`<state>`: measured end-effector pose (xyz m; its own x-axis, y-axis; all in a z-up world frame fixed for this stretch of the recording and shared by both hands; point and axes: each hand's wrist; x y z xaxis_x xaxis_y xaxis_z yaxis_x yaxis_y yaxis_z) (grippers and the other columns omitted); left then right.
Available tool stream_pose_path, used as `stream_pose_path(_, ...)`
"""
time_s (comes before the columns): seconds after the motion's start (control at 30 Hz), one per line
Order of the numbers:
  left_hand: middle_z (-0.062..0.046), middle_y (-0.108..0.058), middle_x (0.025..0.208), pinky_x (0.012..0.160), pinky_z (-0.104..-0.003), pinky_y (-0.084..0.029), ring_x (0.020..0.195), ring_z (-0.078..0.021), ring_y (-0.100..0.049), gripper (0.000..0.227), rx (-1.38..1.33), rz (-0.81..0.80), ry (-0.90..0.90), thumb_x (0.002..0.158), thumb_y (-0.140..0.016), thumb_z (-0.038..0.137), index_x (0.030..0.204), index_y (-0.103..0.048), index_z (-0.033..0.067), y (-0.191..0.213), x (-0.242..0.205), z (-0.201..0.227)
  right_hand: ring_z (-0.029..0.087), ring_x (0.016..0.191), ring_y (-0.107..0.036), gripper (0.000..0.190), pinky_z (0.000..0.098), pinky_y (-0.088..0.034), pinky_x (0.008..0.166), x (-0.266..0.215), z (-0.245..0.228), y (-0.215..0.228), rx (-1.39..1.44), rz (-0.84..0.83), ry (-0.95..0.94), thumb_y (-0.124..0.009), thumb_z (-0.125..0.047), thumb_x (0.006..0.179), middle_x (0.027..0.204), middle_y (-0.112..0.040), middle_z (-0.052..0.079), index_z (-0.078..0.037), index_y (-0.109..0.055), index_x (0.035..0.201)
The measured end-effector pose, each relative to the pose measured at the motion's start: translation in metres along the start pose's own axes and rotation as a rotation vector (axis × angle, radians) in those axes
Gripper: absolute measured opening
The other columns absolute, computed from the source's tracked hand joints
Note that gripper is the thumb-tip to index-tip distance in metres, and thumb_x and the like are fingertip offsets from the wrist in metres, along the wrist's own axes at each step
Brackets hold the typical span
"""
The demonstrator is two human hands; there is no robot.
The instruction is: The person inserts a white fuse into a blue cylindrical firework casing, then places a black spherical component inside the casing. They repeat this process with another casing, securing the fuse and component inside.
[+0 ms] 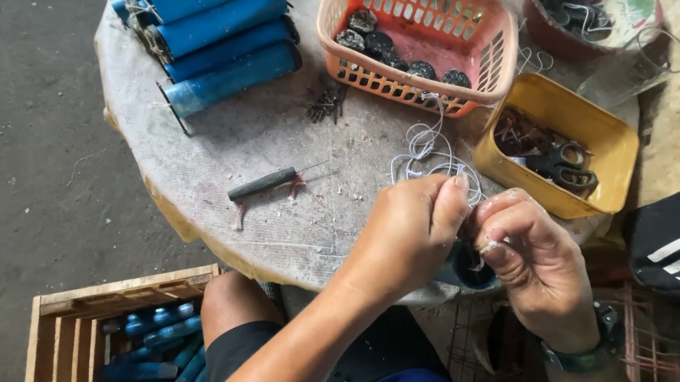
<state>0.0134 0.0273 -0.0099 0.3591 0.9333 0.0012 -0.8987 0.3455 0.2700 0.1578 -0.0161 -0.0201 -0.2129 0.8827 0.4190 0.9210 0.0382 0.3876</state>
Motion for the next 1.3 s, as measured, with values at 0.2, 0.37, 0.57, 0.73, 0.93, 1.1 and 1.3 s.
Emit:
stream_pose_path(0.2, 0.001, -0.040, 0.050, 0.049, -0.031, -0.034, 0.050, -0.0124, -0.037, 0.035, -0.038, -0.048, 0.011, 0.085, -0.034, 0.031, 0.055, -0.036, 0.0118, -0.002, 0.006, -0.006, 0.015, 0.081, -0.047, 0.016, 0.0246, -0.040, 0.078, 0.000, 0.004, 0.000, 0.037, -0.032, 0.014, -0.045, -0.025, 0.086, 0.082, -0.045, 0.004, -0.010, -0.048, 0.080)
stream_pose_path(0.37, 0.002, -0.040, 0.050, 0.049, -0.032, -0.033, 0.049, -0.0122, -0.038, 0.036, -0.025, -0.093, 0.060, 0.086, -0.034, 0.031, 0.055, -0.037, 0.0126, 0.002, 0.008, -0.009, 0.014, 0.078, -0.039, 0.014, 0.0280, -0.037, 0.082, 0.004, 0.002, -0.007, 0.129, -0.033, 0.035, -0.043, -0.022, 0.087, 0.073, -0.042, 0.000, -0.011, -0.044, 0.079)
stream_pose_path(0.57, 0.005, -0.031, 0.053, 0.047, -0.031, -0.028, 0.052, -0.0094, -0.031, 0.035, -0.052, -0.029, 0.028, 0.086, -0.034, 0.031, 0.056, -0.031, 0.0137, 0.008, 0.010, -0.013, 0.014, 0.076, -0.039, 0.014, 0.0248, -0.033, 0.072, 0.006, -0.010, -0.032, 0.310, 0.161, -0.179, -0.040, -0.022, 0.087, 0.079, -0.041, 0.002, -0.010, -0.043, 0.080)
stream_pose_path(0.73, 0.006, -0.028, 0.052, 0.043, -0.030, -0.026, 0.049, -0.0074, -0.029, 0.035, -0.143, 0.035, 0.019, 0.088, -0.034, 0.028, 0.056, -0.029, 0.0148, 0.008, 0.003, -0.015, 0.016, 0.072, -0.041, 0.007, 0.0249, -0.034, 0.066, 0.016, -0.020, -0.066, 0.804, 0.557, -0.321, -0.042, -0.013, 0.076, 0.077, -0.044, 0.008, -0.007, -0.044, 0.074)
stream_pose_path(0.93, 0.006, -0.032, 0.053, 0.045, -0.028, -0.027, 0.050, -0.0075, -0.030, 0.035, -0.170, 0.004, 0.040, 0.088, -0.034, 0.031, 0.057, -0.033, 0.0149, 0.016, 0.005, -0.012, 0.015, 0.064, -0.039, 0.015, 0.0239, -0.034, 0.061, 0.026, -0.016, -0.071, 0.598, 0.670, -0.300, -0.039, -0.020, 0.075, 0.066, -0.042, 0.008, -0.006, -0.039, 0.070)
stream_pose_path(1.1, 0.004, -0.039, 0.052, 0.046, -0.029, -0.030, 0.050, -0.0094, -0.036, 0.034, -0.080, -0.140, 0.090, 0.086, -0.035, 0.030, 0.058, -0.044, 0.0122, 0.023, 0.014, -0.006, 0.016, 0.060, -0.042, 0.021, 0.0249, -0.036, 0.051, 0.033, -0.013, -0.064, 0.221, 0.605, -0.304, -0.029, -0.021, 0.080, 0.064, -0.038, 0.006, -0.005, -0.035, 0.067)
stream_pose_path(1.3, 0.000, -0.050, 0.051, 0.050, -0.026, -0.037, 0.048, -0.0108, -0.045, 0.035, -0.116, -0.253, 0.037, 0.085, -0.033, 0.024, 0.055, -0.047, 0.0102, 0.035, 0.024, -0.004, 0.018, 0.048, -0.040, 0.019, 0.0248, -0.035, 0.047, 0.042, -0.009, -0.063, 0.647, 0.532, -0.304, -0.034, -0.024, 0.078, 0.059, -0.038, 0.008, -0.007, -0.034, 0.069)
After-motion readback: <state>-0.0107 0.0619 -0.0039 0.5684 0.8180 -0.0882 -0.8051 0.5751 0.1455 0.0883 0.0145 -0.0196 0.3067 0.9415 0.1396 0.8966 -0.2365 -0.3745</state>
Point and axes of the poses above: each hand's wrist, its own x-axis towards the middle knuckle, its own y-axis out of the back of the hand, z = x × y
